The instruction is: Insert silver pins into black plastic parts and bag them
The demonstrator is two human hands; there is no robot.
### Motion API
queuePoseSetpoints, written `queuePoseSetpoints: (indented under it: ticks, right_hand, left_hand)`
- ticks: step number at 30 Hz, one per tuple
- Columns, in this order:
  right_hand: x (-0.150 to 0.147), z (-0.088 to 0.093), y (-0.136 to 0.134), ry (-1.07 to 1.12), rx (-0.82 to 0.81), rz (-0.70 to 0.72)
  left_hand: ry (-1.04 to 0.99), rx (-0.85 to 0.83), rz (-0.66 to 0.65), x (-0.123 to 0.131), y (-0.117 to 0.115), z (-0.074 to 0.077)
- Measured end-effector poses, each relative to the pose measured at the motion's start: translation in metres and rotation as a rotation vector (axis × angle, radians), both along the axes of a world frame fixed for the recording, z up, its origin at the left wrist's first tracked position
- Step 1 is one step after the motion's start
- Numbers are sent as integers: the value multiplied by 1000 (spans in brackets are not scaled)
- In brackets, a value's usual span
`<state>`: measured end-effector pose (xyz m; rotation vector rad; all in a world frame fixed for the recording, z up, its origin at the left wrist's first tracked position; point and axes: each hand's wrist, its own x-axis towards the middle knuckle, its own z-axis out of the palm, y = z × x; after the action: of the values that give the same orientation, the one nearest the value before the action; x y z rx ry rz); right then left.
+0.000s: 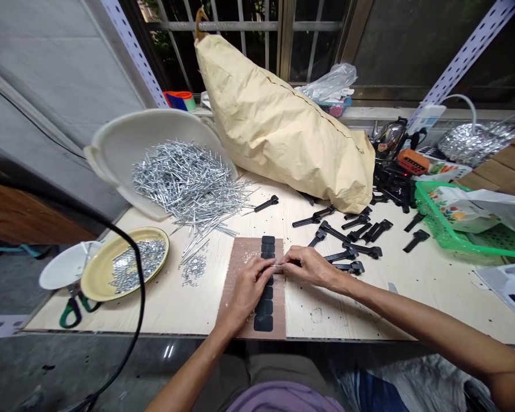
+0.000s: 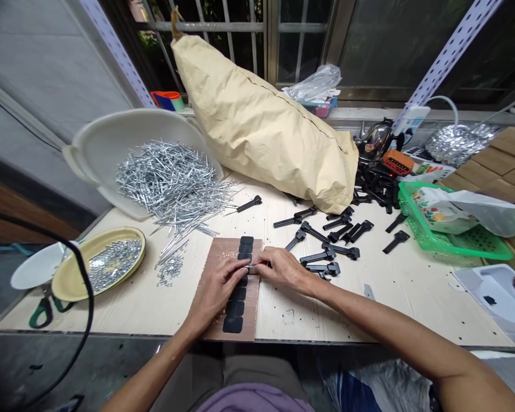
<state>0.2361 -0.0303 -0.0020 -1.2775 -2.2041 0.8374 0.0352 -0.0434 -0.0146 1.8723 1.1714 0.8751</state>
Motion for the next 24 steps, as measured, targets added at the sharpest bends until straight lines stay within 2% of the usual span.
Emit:
queuePoseSetpoints:
  ticks: [4,8,11,13,17,20,22,24]
  right_hand:
    - [-3,16,-14,-128,-26,-21]
    - [-3,20,-24,-441,19,-31]
    - [-1,13,-17,-633,105,-38]
    - [2,5,-5,-710,152,-82]
    - [3,-7,23,-797,179,-103]
    - [1,-14,28,-811,170,-88]
    - [-1,-16,21,-795,162,-35]
    - [-1,-18,12,-759,188,102]
  left_hand:
    - [-37,-74,-22,2,4,5]
    - [-46,-124,10,1,7,8]
    - [-15,-106,53,-2,10,7]
    - [-1,-91,133,-8,12,4]
    - [29,-57,320,-23,14,-4]
    - [26,-46,401,-28,13,-10]
    - [9,-64,426,-28,12,-12]
    - [2,-84,441,-27,12,-13]
